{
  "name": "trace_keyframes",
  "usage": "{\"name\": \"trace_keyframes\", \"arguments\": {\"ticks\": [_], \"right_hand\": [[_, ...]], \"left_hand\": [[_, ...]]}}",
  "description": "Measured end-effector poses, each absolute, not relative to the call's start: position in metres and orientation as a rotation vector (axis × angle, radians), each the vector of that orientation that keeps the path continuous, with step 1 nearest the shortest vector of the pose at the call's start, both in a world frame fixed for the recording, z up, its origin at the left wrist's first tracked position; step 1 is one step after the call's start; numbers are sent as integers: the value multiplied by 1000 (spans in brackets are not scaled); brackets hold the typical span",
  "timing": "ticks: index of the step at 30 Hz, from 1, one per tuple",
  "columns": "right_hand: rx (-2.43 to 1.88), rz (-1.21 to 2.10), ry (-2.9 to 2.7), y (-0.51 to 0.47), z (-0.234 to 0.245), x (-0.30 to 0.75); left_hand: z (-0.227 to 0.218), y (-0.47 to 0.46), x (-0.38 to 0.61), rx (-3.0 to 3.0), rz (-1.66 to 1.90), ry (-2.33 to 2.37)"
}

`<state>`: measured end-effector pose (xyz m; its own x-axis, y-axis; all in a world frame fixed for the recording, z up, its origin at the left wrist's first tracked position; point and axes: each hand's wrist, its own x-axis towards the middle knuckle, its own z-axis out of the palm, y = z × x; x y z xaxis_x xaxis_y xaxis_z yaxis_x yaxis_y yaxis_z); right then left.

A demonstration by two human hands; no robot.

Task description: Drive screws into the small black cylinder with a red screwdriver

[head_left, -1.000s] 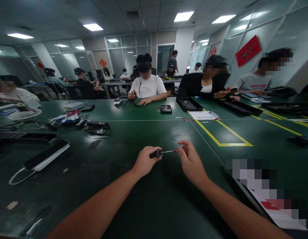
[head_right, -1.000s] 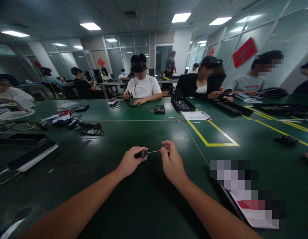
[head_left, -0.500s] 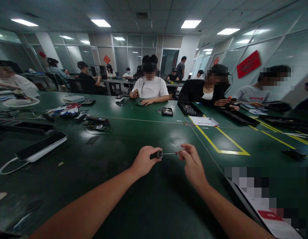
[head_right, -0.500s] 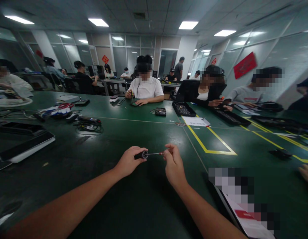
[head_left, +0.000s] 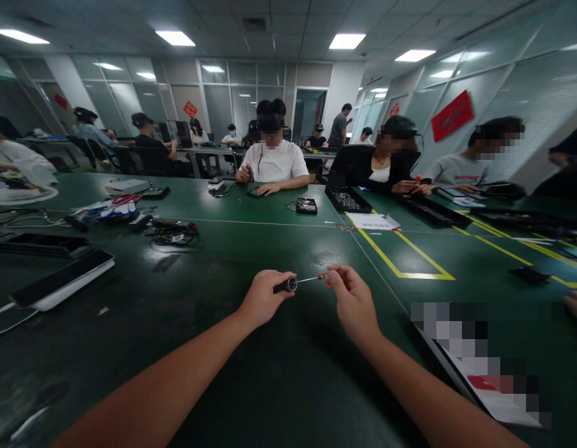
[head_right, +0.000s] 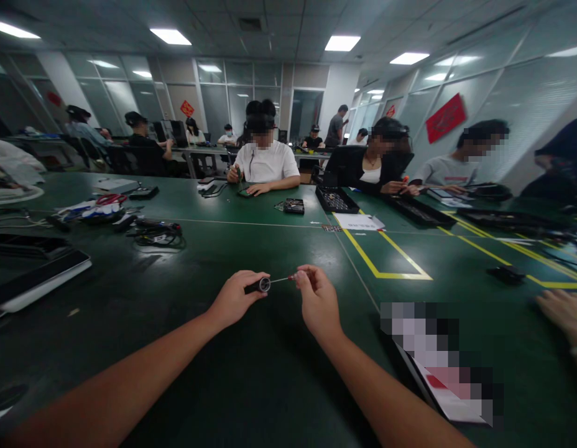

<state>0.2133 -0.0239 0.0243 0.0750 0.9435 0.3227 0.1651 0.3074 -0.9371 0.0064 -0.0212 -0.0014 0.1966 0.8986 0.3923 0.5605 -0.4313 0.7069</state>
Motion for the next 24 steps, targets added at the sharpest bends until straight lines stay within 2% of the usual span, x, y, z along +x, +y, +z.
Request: {"name": "trace_keyframes", "arguments": {"ticks": [6, 13, 24], "right_hand": [[-1122, 921, -1212, -18, 15, 211], [-1056, 1257, -895, -9, 13, 215], [-1085, 972, -1072, -16, 13, 210]], "left_hand": [[3, -27, 11, 2132, 1036, 1339], [3, -26, 10, 2163, 1047, 1355], [4, -28, 10, 2177, 1032, 1373]]}}
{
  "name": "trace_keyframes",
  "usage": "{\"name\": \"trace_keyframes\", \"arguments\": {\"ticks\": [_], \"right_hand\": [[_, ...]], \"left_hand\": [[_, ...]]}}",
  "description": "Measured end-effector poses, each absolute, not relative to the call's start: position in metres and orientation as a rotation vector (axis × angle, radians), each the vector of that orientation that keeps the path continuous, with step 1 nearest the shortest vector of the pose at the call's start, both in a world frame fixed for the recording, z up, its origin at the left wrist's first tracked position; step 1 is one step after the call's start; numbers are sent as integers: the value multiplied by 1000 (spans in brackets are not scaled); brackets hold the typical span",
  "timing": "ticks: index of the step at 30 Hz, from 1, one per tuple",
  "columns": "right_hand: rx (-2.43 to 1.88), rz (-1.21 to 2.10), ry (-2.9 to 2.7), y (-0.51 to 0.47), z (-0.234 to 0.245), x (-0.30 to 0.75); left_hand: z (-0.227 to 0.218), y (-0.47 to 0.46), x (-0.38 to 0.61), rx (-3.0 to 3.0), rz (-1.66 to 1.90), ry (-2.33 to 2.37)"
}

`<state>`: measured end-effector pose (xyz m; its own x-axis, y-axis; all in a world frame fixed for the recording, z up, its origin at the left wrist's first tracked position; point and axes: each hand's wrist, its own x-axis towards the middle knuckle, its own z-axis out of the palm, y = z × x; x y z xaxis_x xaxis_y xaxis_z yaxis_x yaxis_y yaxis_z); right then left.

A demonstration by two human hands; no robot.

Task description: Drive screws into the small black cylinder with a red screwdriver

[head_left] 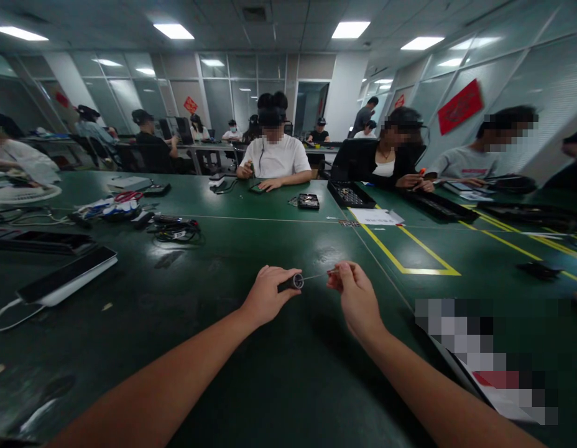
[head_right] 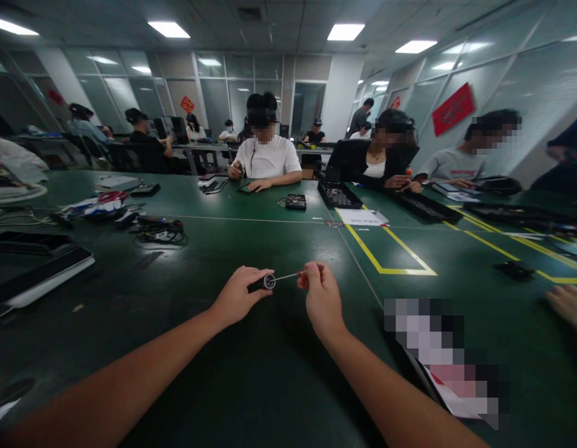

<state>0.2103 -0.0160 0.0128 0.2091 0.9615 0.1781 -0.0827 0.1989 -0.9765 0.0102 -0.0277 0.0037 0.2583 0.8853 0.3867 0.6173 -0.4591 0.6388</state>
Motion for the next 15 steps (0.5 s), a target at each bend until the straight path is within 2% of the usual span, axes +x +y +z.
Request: {"name": "trace_keyframes", "arguments": {"ticks": [15], "right_hand": [[-1011, 940, -1315, -30, 27, 212]], "left_hand": [[0, -25, 7, 2121, 1030, 1478]]}}
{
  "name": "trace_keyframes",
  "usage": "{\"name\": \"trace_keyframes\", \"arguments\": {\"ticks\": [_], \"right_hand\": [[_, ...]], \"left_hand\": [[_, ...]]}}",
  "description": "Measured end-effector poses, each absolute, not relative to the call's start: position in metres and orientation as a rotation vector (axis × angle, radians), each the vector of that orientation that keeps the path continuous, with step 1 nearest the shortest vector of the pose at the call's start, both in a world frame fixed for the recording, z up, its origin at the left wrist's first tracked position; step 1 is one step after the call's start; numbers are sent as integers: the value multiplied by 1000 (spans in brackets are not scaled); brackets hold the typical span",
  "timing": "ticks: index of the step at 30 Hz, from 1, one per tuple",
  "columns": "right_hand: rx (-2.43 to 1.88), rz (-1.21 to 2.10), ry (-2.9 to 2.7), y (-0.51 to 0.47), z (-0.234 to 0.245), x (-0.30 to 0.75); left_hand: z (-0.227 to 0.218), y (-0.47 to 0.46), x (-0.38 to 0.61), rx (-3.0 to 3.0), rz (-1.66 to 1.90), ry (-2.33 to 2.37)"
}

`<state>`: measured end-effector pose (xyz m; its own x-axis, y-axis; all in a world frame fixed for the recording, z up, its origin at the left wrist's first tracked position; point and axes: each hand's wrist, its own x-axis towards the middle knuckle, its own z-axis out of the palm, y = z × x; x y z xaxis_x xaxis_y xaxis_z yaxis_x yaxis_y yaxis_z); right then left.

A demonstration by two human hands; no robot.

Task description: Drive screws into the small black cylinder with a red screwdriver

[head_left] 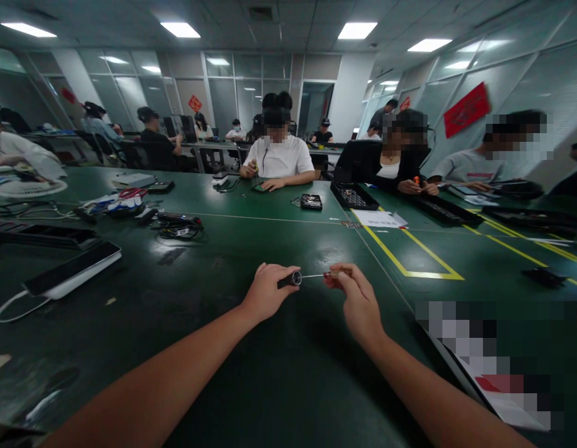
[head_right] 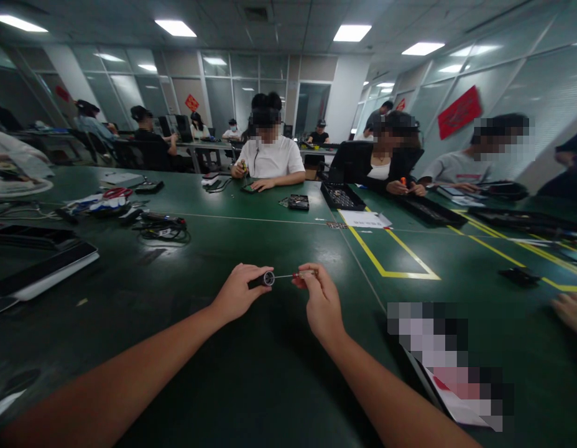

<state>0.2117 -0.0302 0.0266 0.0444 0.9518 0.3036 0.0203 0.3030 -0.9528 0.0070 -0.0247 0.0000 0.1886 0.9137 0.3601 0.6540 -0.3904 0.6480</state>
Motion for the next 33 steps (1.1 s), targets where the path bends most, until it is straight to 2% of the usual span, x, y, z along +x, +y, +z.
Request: {"name": "trace_keyframes", "arguments": {"ticks": [10, 17, 25, 33], "right_hand": [[-1264, 585, -1515, -33, 29, 213], [-1240, 754, -1468, -31, 28, 214], [-1300, 691, -1530, -26, 26, 216], [-1278, 839, -1467, -28, 29, 215]], "left_hand": [[0, -25, 6, 2133, 988, 1471], [1, -25, 5, 2098, 982, 1500], [-1, -25, 5, 2123, 965, 1476], [5, -27, 5, 2095, 967, 1494]]}}
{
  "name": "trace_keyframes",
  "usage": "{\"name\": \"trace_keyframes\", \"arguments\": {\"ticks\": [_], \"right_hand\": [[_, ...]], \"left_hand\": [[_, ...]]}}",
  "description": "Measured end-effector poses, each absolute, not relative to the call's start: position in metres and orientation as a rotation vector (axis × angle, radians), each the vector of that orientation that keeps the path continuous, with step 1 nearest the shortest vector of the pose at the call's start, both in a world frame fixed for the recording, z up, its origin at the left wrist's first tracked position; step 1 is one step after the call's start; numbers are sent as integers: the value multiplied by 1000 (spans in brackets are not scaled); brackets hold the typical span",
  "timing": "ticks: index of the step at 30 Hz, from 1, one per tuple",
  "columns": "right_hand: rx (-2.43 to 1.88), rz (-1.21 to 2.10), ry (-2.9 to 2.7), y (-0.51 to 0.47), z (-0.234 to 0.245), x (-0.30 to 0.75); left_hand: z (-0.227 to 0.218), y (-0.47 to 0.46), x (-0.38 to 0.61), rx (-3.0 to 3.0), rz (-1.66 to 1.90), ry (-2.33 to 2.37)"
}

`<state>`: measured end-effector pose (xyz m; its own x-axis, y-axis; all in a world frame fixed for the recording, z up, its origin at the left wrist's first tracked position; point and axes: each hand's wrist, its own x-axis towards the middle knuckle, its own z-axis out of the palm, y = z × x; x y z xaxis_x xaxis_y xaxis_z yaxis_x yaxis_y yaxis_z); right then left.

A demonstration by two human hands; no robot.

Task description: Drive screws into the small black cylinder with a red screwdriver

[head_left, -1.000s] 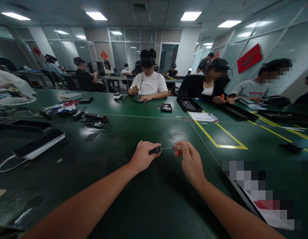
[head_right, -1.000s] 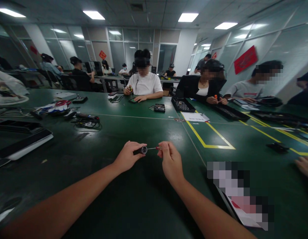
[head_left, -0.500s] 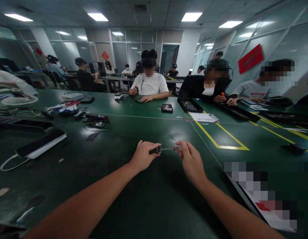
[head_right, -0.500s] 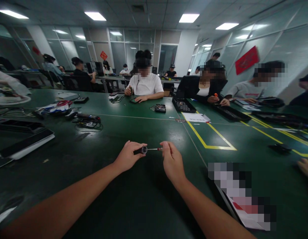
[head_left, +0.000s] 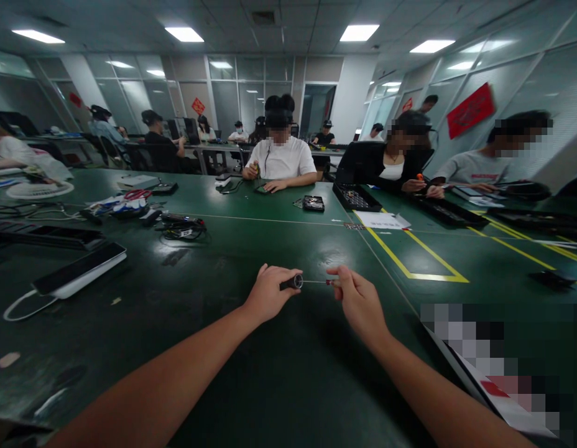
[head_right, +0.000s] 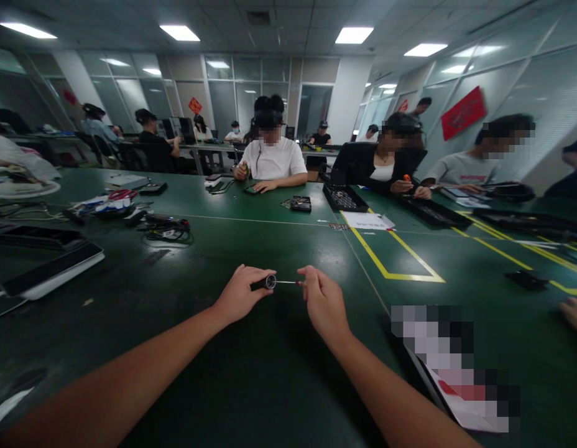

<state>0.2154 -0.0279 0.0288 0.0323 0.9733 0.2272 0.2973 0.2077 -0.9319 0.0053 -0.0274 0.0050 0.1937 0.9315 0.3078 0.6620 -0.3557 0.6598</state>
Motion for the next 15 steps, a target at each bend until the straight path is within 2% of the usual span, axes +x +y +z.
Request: {"name": "trace_keyframes", "arguments": {"ticks": [6, 12, 15], "right_hand": [[-1336, 717, -1521, -24, 26, 216], [-1163, 804, -1417, -27, 21, 213], [-1222, 821, -1433, -27, 23, 215]], "left_hand": [[5, -27, 6, 2101, 952, 1505], [5, -27, 4, 2091, 990, 1497], [4, -28, 4, 2086, 976, 1485]]}}
